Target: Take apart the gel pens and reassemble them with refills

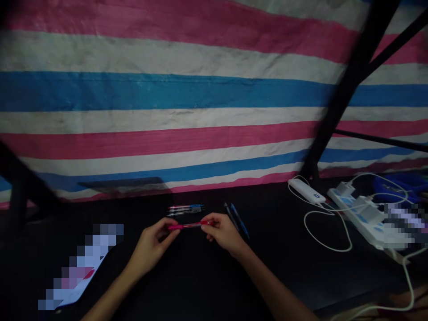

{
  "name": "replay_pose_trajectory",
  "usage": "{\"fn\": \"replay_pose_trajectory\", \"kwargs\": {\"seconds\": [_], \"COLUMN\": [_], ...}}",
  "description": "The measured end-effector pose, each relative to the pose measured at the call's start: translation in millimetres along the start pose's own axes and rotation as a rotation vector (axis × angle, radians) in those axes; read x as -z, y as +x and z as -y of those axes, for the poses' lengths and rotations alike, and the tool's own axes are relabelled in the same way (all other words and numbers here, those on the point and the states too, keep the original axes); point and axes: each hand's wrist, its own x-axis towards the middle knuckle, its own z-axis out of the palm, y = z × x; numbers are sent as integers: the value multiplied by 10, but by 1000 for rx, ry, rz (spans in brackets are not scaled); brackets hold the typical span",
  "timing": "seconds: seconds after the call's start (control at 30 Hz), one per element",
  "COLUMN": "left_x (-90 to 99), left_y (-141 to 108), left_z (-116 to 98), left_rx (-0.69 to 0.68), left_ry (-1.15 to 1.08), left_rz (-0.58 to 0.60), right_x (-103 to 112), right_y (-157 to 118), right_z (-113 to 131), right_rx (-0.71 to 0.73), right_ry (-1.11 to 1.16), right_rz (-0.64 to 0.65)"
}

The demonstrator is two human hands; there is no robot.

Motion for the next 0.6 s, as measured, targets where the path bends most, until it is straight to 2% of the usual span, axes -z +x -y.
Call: {"fn": "replay_pose_trajectory", "kwargs": {"seconds": [0.1, 0.23, 0.6], "left_x": [-9, -1, -11], "left_y": [-15, -14, -23], "left_z": [-11, -21, -87], "left_rx": [-61, -113, -135], "left_ry": [111, 152, 185], "left_rz": [-2, -17, -22], "right_x": [1, -1, 0], "right_y": [-20, -29, -7], "right_z": [15, 9, 5], "right_rx": [5, 10, -51], "right_ry": [-37, -58, -90], "right_rz": [31, 51, 17]}}
